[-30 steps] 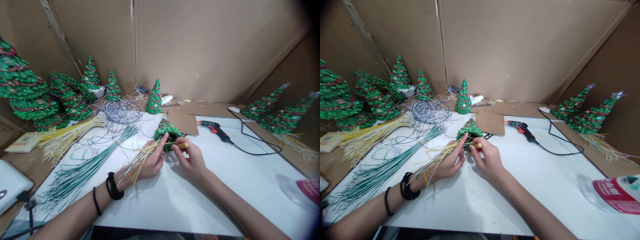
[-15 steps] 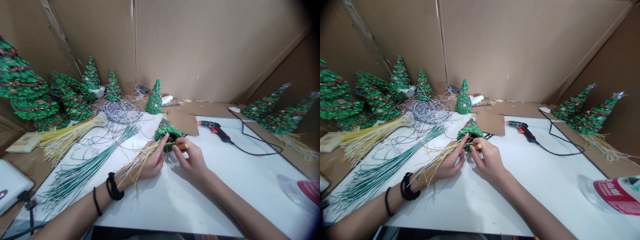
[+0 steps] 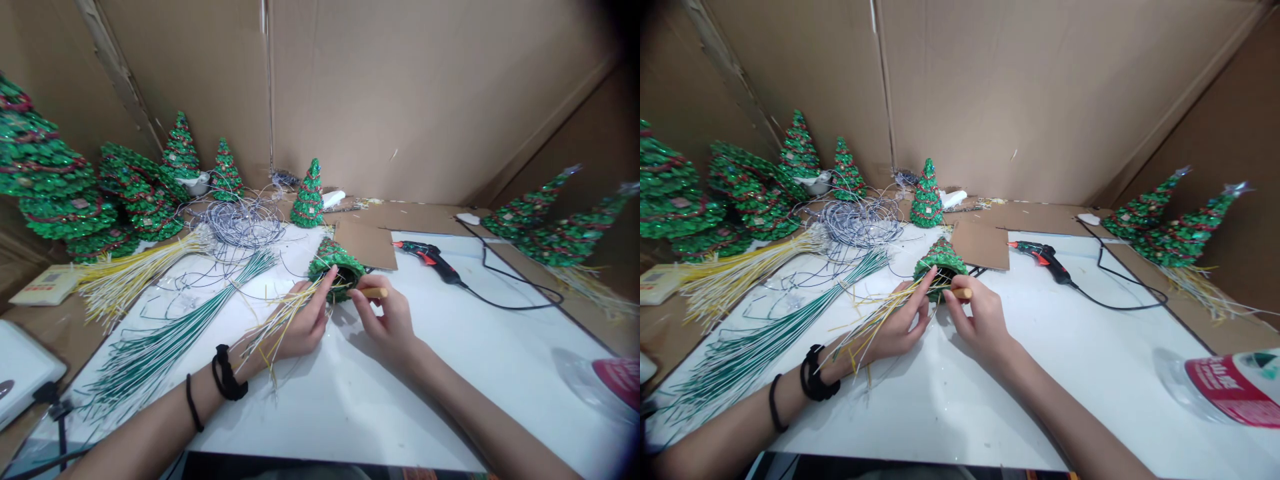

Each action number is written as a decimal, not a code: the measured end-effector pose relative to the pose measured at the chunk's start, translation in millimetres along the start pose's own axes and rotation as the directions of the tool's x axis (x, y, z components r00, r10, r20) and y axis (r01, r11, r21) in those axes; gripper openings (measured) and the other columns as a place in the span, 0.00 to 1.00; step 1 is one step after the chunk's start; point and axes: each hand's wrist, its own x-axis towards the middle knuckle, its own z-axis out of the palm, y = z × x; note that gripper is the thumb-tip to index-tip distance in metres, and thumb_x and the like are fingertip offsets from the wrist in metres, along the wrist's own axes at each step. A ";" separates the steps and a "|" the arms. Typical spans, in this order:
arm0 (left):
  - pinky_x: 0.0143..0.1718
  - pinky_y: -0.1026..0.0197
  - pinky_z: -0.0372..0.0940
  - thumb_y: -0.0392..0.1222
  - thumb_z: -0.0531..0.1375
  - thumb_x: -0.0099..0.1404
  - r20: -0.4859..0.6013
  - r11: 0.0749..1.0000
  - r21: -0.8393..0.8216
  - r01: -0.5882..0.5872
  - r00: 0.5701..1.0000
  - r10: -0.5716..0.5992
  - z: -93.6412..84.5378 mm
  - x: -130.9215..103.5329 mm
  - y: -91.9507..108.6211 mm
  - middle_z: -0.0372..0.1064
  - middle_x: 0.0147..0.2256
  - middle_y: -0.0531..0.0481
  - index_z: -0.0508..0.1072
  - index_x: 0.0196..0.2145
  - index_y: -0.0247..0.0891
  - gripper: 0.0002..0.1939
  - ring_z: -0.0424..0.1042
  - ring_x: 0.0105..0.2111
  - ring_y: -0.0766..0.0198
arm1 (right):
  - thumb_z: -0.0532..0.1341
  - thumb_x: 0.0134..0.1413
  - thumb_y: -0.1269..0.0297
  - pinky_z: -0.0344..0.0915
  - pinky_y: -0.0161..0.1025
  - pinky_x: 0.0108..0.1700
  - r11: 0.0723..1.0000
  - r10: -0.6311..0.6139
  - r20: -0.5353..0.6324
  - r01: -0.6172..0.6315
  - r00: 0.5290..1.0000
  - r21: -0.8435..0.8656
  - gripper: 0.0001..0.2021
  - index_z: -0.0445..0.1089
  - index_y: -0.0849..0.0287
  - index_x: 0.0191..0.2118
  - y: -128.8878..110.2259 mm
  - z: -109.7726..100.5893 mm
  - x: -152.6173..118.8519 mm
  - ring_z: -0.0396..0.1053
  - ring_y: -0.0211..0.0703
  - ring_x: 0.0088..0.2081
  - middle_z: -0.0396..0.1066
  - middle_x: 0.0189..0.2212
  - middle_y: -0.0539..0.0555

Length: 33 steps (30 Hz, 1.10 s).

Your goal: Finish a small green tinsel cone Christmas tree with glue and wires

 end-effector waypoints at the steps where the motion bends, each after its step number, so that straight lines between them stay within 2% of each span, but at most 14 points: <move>1: 0.47 0.50 0.62 0.33 0.51 0.63 -0.001 1.000 0.002 0.004 1.000 -0.004 -0.1 0.0 0.3 0.66 0.36 0.46 0.33 0.67 0.35 0.40 0.62 0.40 0.56 | 0.55 0.59 0.70 0.58 0.32 0.24 1.000 0.012 -0.026 -0.012 1.000 0.007 0.02 0.61 0.57 0.35 0.6 -0.1 -0.4 0.62 0.35 0.23 0.66 0.25 0.49; 4: 0.47 0.51 0.61 0.33 0.51 0.62 -0.004 1.000 0.006 0.003 1.000 -0.003 -0.2 -0.2 0.7 0.65 0.35 0.46 0.33 0.67 0.35 0.40 0.62 0.39 0.56 | 0.55 0.59 0.70 0.58 0.33 0.24 1.000 0.017 -0.048 -0.016 0.999 0.023 0.02 0.62 0.57 0.36 1.0 -0.5 -0.8 0.63 0.35 0.24 0.66 0.25 0.49; 8: 0.47 0.52 0.60 0.32 0.51 0.62 -0.016 1.000 0.014 -0.010 1.000 0.010 -0.7 -0.2 1.5 0.65 0.32 0.49 0.33 0.67 0.35 0.41 0.60 0.37 0.58 | 0.55 0.59 0.69 0.59 0.33 0.25 1.000 0.000 0.001 0.000 1.000 0.004 0.01 0.62 0.57 0.36 0.9 -0.3 -1.1 0.63 0.36 0.24 0.66 0.25 0.50; 19: 0.46 0.52 0.60 0.33 0.51 0.63 0.034 1.000 0.011 0.013 0.999 -0.014 -1.4 -0.4 0.0 0.66 0.34 0.47 0.32 0.67 0.37 0.40 0.61 0.39 0.57 | 0.55 0.59 0.68 0.59 0.32 0.25 0.997 0.073 0.064 -0.073 0.995 0.011 0.01 0.63 0.58 0.35 4.0 2.0 -0.9 0.62 0.35 0.24 0.66 0.25 0.50; 28: 0.46 0.52 0.61 0.32 0.50 0.63 0.003 0.999 0.030 -0.014 1.000 0.014 -1.8 0.3 2.0 0.66 0.32 0.49 0.31 0.67 0.37 0.40 0.61 0.38 0.57 | 0.54 0.59 0.67 0.57 0.31 0.23 0.990 0.131 0.089 -0.135 0.987 0.035 0.02 0.62 0.58 0.35 3.0 1.1 0.6 0.60 0.34 0.23 0.65 0.25 0.49; 33: 0.45 0.51 0.61 0.33 0.50 0.63 0.005 1.000 0.025 -0.009 1.000 0.009 -2.5 0.1 1.5 0.66 0.33 0.48 0.33 0.67 0.37 0.40 0.63 0.38 0.56 | 0.54 0.60 0.67 0.58 0.31 0.25 0.990 0.135 0.098 -0.138 0.986 0.030 0.02 0.61 0.57 0.35 3.6 0.7 -0.5 0.60 0.34 0.23 0.64 0.25 0.49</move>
